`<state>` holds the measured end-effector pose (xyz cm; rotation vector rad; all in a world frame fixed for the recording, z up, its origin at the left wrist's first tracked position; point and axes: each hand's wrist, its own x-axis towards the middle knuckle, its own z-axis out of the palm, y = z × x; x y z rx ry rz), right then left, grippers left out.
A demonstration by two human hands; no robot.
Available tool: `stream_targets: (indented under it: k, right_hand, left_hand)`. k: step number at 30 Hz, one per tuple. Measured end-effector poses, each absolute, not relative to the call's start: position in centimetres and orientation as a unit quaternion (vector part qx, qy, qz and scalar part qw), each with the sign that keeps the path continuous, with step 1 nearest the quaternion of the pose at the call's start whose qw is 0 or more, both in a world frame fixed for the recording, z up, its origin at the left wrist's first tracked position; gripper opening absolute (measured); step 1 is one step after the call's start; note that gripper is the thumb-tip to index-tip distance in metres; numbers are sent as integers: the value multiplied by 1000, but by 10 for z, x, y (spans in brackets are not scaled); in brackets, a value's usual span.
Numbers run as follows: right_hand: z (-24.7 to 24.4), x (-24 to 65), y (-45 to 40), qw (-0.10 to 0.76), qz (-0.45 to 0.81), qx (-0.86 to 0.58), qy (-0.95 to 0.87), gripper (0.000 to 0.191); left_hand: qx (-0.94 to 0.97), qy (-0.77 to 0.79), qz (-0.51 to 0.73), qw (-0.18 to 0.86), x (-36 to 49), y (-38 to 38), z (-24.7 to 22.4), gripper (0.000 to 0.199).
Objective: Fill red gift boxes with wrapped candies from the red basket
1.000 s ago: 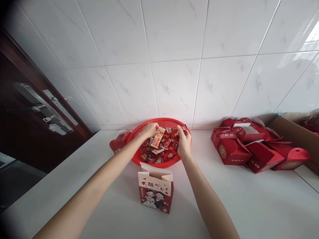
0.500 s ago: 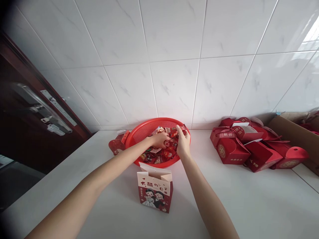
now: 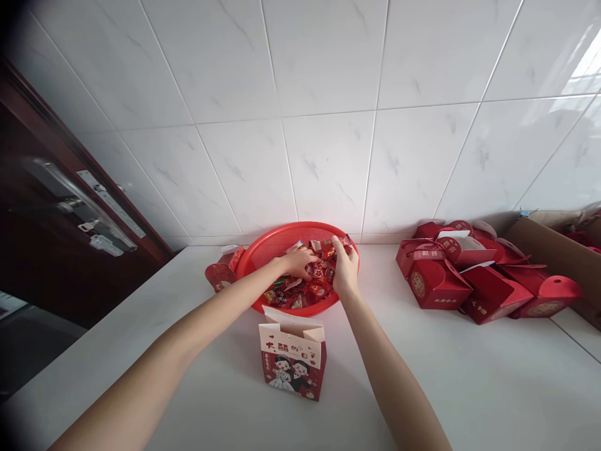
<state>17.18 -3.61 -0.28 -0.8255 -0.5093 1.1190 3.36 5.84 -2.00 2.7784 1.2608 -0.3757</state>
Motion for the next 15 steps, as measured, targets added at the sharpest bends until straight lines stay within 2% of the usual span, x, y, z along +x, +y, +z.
stream_targets:
  k: [2,6,10,15]
  right_hand:
    - [-3,172,-36,738,509,-376,-235,34]
    - [-3,172,-37,736,508,-377,-241,32]
    - [-1,171,-39,736,509,-372,-247,31]
    - [1,171,-39,732,516,-382,-227,32]
  left_hand:
    - [903,413,-108,44,34,58,-21,57]
    - [897,416,7,147,35,64,-25,20]
    - [875,431,90,202,33,73,-25,37]
    - [838,444,173,266,23,80,-20,39]
